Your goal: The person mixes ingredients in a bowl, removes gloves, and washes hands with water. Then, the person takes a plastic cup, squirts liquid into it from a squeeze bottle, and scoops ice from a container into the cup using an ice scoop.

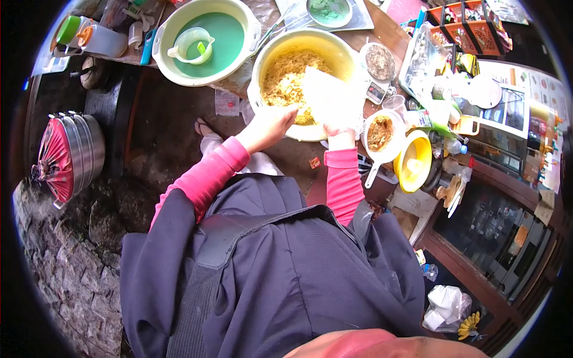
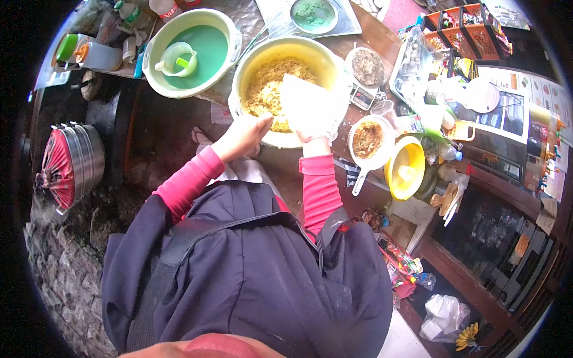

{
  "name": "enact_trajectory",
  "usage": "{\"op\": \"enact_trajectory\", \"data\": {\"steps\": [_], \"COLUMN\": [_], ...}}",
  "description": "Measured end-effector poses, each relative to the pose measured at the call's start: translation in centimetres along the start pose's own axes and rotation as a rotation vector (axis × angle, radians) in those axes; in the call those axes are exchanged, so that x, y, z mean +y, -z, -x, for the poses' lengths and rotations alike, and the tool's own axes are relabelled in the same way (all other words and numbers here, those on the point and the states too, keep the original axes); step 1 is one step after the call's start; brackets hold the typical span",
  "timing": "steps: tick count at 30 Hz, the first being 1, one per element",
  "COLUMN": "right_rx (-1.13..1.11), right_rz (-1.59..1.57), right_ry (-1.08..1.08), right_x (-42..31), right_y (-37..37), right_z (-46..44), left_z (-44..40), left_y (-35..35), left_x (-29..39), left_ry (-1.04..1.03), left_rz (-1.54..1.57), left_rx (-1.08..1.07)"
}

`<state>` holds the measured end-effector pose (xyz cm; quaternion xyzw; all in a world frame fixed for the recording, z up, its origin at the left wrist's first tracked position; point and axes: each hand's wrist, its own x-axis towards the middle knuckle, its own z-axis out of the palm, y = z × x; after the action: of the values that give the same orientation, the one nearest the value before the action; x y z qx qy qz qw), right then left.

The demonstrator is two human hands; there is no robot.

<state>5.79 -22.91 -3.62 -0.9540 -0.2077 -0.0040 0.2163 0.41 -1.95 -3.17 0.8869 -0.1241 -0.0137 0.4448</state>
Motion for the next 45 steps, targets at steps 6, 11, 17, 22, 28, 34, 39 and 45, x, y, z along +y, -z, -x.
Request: {"op": "enact_trajectory", "data": {"steps": [6,11,17,22,28,34,39,45], "right_rx": [-0.006,-0.012,-0.015,-0.01,-0.008,-0.02,-0.025,-0.022], "right_rz": [0.002,0.002,-0.002,0.002,-0.019,-0.044,-0.066,-0.088], "right_ry": [0.006,0.009,0.014,0.007,-0.008,-0.033,-0.052,-0.066], "right_x": [-0.2,-0.4,-0.4,-0.4,-0.1,-0.1,-0.1,0.2], "right_y": [-0.3,-0.4,-0.7,-0.3,-0.1,-0.3,-0.5,-0.6], "right_z": [-0.1,-0.2,-0.5,-0.5,-0.6,-0.6,0.0,0.1], "left_z": [-0.3,-0.7,-1.9,-1.5,-0.2,1.0,-0.3,-1.7], "left_y": [-0.1,-0.5,0.6,1.4,1.2,0.3,-0.9,-0.6], "left_x": [-1.6,-3.1,-5.2,-4.8,-3.2,0.0,-1.3,-3.2], "left_ry": [0.025,0.069,0.064,0.193,0.125,0.139,0.148,0.135], "left_rz": [-0.048,-0.081,-0.194,-0.172,-0.027,0.087,0.109,0.042], "left_rx": [-0.014,0.054,0.07,0.117,0.166,-0.039,0.066,0.081]}}
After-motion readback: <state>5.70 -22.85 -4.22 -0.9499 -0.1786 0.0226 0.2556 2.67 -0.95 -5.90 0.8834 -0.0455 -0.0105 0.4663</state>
